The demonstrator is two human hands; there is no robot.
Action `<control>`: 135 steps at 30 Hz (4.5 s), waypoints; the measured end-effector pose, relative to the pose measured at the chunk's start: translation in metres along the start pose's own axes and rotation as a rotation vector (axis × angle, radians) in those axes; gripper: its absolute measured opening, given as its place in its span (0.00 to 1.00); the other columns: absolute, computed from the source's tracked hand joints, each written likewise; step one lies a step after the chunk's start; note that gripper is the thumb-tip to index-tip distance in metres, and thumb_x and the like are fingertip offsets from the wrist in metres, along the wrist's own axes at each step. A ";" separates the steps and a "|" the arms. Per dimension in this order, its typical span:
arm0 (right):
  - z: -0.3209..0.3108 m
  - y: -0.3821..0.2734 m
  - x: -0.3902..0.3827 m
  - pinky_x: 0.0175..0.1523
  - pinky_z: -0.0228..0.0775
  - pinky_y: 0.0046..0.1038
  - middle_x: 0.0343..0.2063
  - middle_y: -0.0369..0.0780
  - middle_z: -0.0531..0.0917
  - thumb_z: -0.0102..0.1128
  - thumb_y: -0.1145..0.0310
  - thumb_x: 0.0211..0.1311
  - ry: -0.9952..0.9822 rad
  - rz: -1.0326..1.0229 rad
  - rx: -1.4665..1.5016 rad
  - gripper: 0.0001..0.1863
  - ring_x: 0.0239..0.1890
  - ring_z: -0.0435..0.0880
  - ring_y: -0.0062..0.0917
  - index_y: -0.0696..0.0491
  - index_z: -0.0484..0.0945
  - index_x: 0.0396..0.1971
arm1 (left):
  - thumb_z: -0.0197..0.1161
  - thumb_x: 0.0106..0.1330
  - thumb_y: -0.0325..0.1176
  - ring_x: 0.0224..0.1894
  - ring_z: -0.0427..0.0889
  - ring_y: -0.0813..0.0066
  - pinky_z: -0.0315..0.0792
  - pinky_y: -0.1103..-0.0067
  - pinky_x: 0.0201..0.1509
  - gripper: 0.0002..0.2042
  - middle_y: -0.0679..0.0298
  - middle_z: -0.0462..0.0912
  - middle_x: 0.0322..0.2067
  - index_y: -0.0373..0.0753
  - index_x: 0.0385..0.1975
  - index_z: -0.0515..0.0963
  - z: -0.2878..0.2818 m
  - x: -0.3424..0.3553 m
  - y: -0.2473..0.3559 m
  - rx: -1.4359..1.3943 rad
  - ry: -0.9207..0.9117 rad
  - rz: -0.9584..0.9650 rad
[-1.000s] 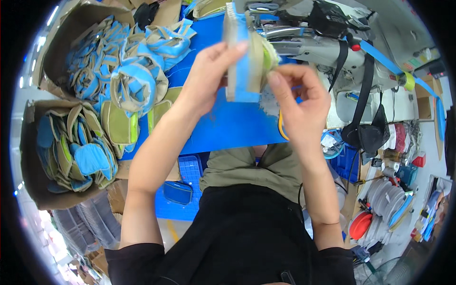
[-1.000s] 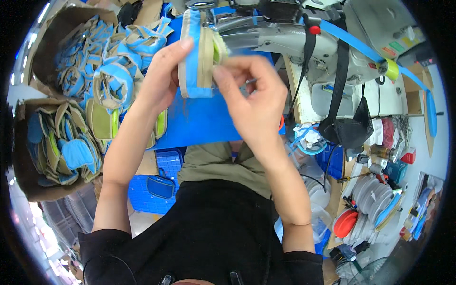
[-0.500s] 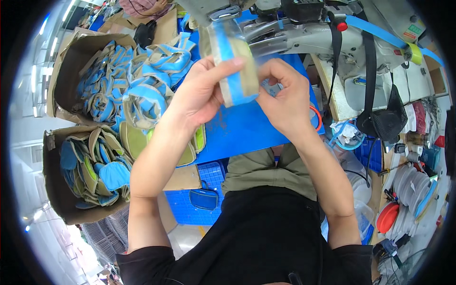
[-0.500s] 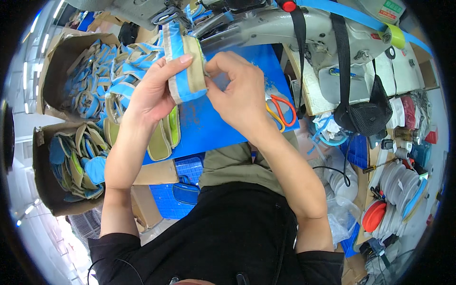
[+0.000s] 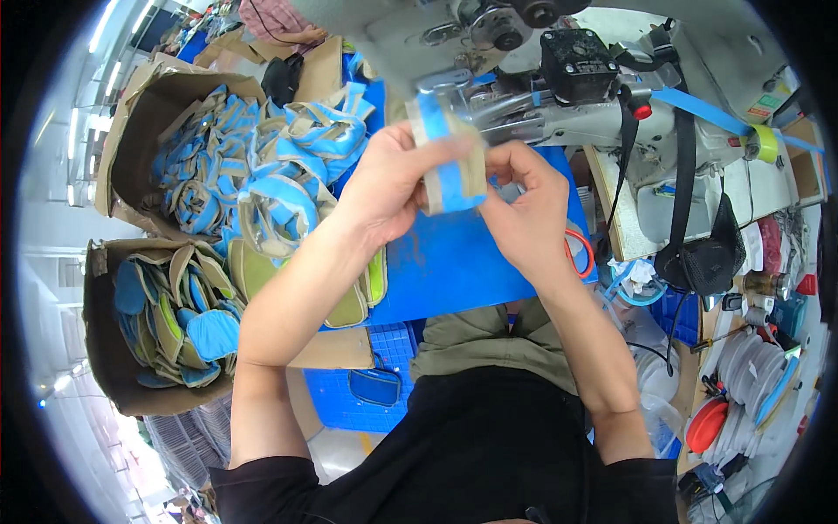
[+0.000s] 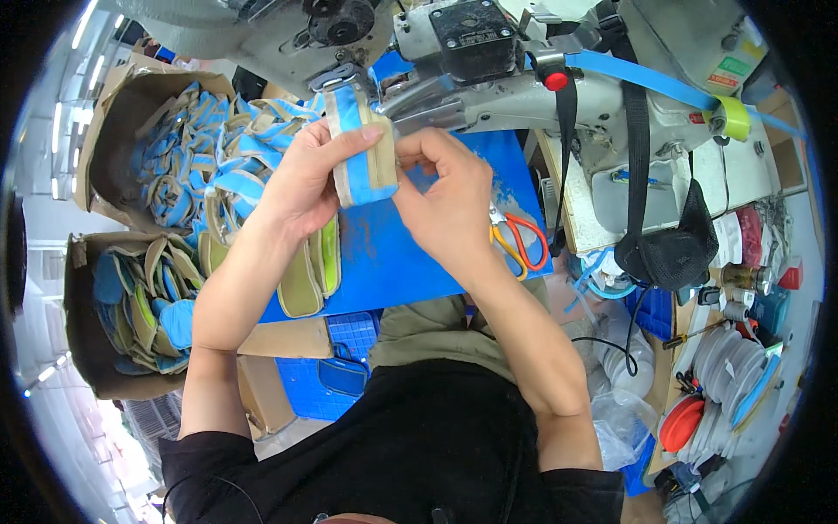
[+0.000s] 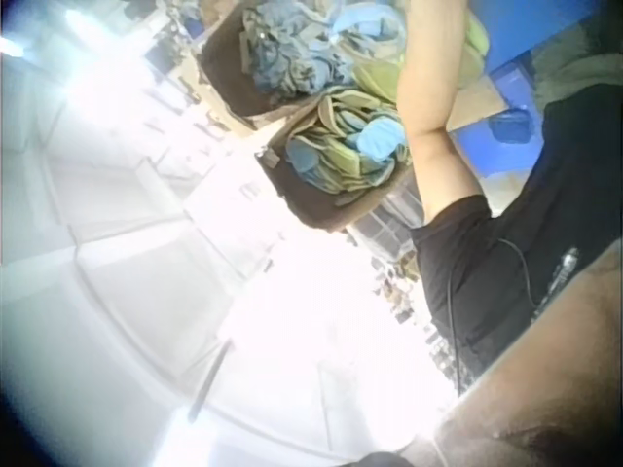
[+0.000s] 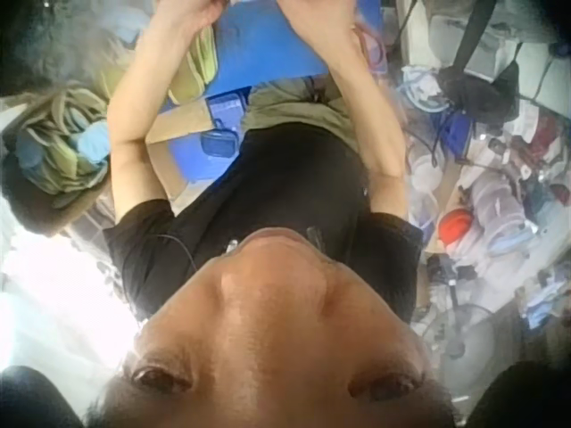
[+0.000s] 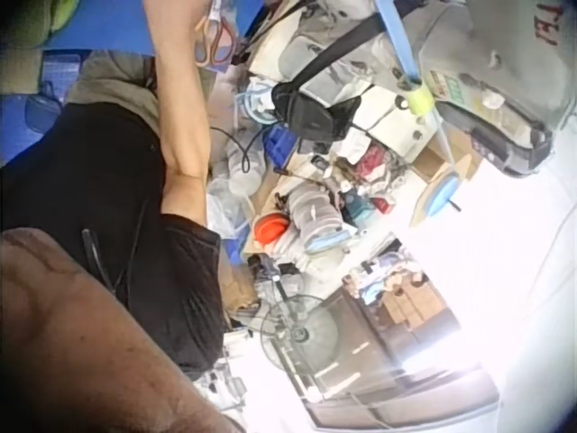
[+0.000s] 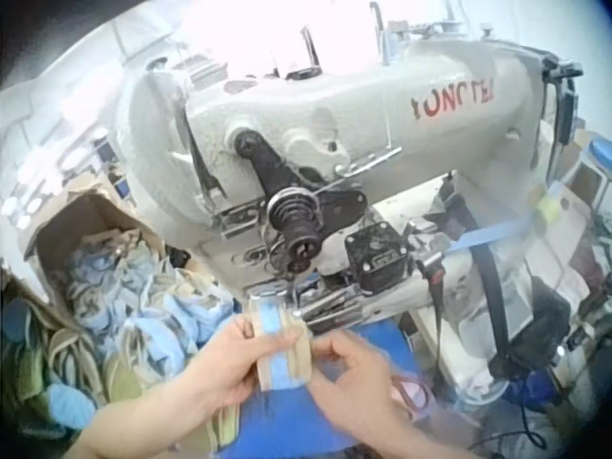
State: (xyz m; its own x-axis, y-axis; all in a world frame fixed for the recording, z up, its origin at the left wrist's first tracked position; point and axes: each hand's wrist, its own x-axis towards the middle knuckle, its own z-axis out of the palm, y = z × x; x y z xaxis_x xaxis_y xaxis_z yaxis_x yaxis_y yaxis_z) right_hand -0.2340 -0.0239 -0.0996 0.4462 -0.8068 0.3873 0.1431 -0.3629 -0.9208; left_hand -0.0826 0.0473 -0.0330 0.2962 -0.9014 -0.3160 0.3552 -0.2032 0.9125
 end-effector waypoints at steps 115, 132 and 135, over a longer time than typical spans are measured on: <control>-0.008 -0.003 -0.022 0.41 0.75 0.16 0.34 0.35 0.88 0.66 0.80 0.66 -0.128 0.316 0.564 0.09 0.35 0.83 0.11 0.63 0.83 0.45 | 0.75 0.63 0.26 0.39 0.87 0.79 0.82 0.79 0.44 0.19 0.64 0.87 0.40 0.34 0.51 0.77 -0.003 0.004 -0.004 0.217 0.061 0.292; -0.011 -0.009 -0.012 0.39 0.74 0.15 0.32 0.35 0.87 0.67 0.79 0.67 -0.133 0.366 0.556 0.10 0.33 0.83 0.11 0.63 0.84 0.46 | 0.78 0.61 0.30 0.40 0.85 0.80 0.81 0.79 0.46 0.22 0.65 0.85 0.39 0.35 0.52 0.76 0.002 0.014 0.000 0.217 0.070 0.272; -0.014 -0.010 -0.007 0.39 0.74 0.15 0.32 0.35 0.87 0.67 0.78 0.67 -0.160 0.375 0.554 0.10 0.32 0.82 0.12 0.63 0.84 0.46 | 0.77 0.63 0.30 0.42 0.85 0.79 0.80 0.79 0.49 0.21 0.64 0.86 0.40 0.34 0.53 0.76 0.012 0.001 -0.005 0.168 0.095 0.350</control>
State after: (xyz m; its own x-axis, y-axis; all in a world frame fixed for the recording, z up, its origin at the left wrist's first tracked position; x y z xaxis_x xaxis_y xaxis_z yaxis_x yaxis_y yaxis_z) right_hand -0.2511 -0.0211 -0.0921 0.6724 -0.7372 0.0656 0.3653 0.2535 -0.8957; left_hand -0.0944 0.0426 -0.0350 0.4573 -0.8893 0.0060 0.0706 0.0431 0.9966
